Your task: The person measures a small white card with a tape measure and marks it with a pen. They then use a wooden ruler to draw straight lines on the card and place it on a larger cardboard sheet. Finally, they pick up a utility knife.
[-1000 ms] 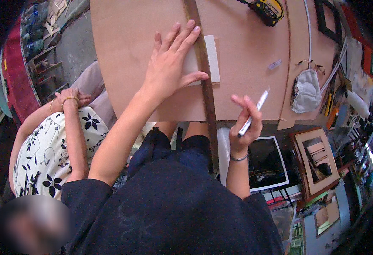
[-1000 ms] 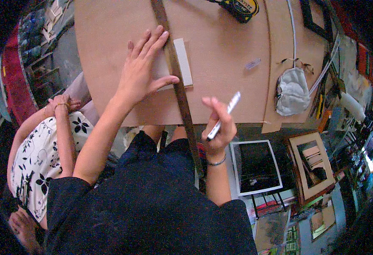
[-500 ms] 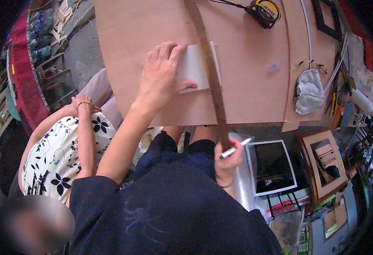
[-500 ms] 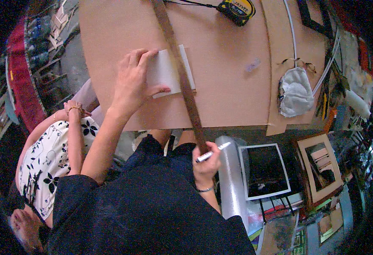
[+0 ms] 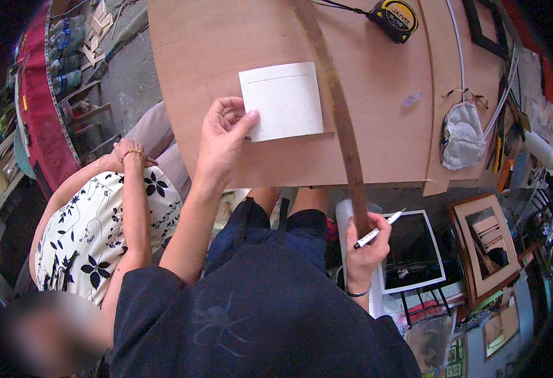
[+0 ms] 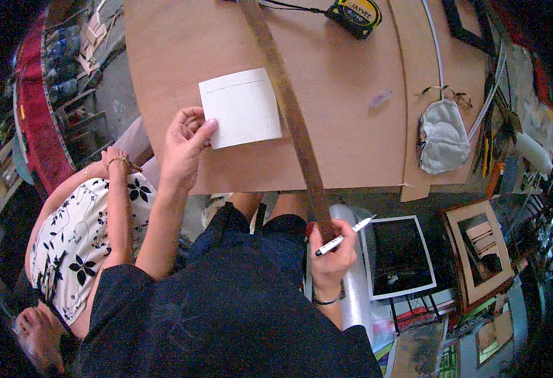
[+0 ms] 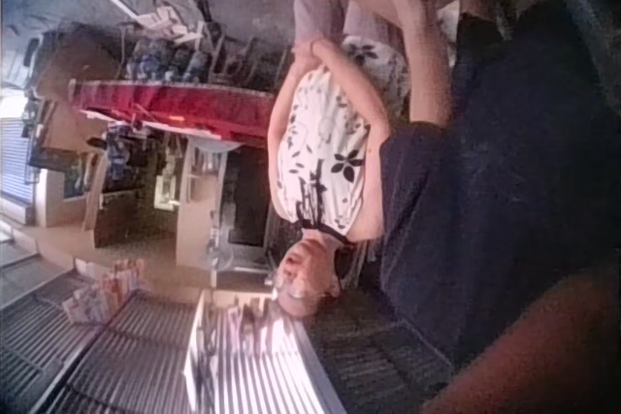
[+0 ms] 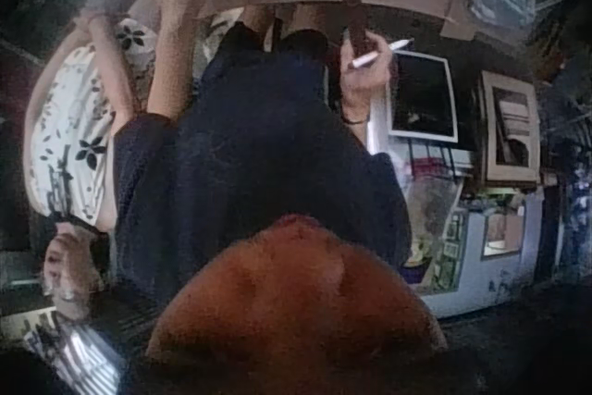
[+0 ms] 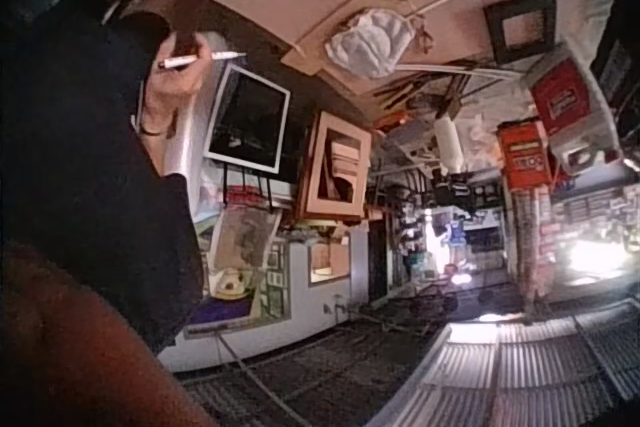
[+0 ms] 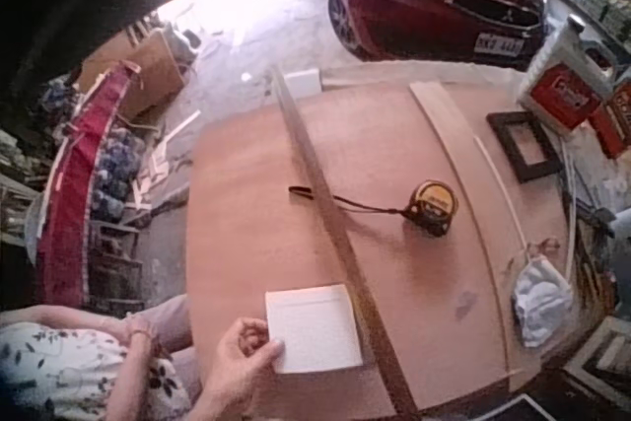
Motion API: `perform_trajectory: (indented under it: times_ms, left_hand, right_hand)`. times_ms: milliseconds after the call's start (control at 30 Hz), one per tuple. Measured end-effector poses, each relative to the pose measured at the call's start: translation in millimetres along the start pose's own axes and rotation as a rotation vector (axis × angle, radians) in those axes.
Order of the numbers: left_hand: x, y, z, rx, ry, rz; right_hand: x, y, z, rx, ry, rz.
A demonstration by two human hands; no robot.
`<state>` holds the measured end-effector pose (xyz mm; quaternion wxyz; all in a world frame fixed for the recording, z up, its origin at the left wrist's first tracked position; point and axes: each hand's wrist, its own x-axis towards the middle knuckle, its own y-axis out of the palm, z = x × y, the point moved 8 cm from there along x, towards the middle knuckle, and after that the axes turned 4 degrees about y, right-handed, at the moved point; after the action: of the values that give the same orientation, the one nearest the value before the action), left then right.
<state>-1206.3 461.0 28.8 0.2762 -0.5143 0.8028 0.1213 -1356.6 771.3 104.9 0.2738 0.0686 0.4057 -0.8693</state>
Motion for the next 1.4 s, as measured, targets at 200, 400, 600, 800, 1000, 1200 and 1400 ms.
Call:
perform_trajectory:
  times_ms: [200, 400, 600, 800, 1000, 1200, 1400]
  left_hand:
    - [-5, 10, 18, 0.050, 0.032, -0.036]
    - [-17, 11, -20, 0.703, 0.530, -0.174]
    - [16, 64, -46, 0.972, 0.999, 0.139]
    - [45, 79, -54, 1.044, 0.996, 0.309]
    - [50, 74, -51, 1.078, 0.996, 0.281]
    - [53, 72, -52, 1.084, 0.988, 0.278]
    - [54, 72, -49, 1.081, 1.004, 0.266]
  right_hand:
    - [-18, 35, -19, 0.062, -0.010, 0.016]
    - [-30, 54, -44, 0.144, -0.057, 0.018]
    - [-36, 67, -64, 0.159, -0.081, -0.035]
    - [-38, 71, -62, 0.074, -0.120, -0.023]
    - [-38, 78, -62, 0.067, -0.154, -0.050]
    - [-38, 82, -62, 0.112, -0.158, -0.041]
    - [-32, 85, -62, 0.064, -0.156, -0.014]
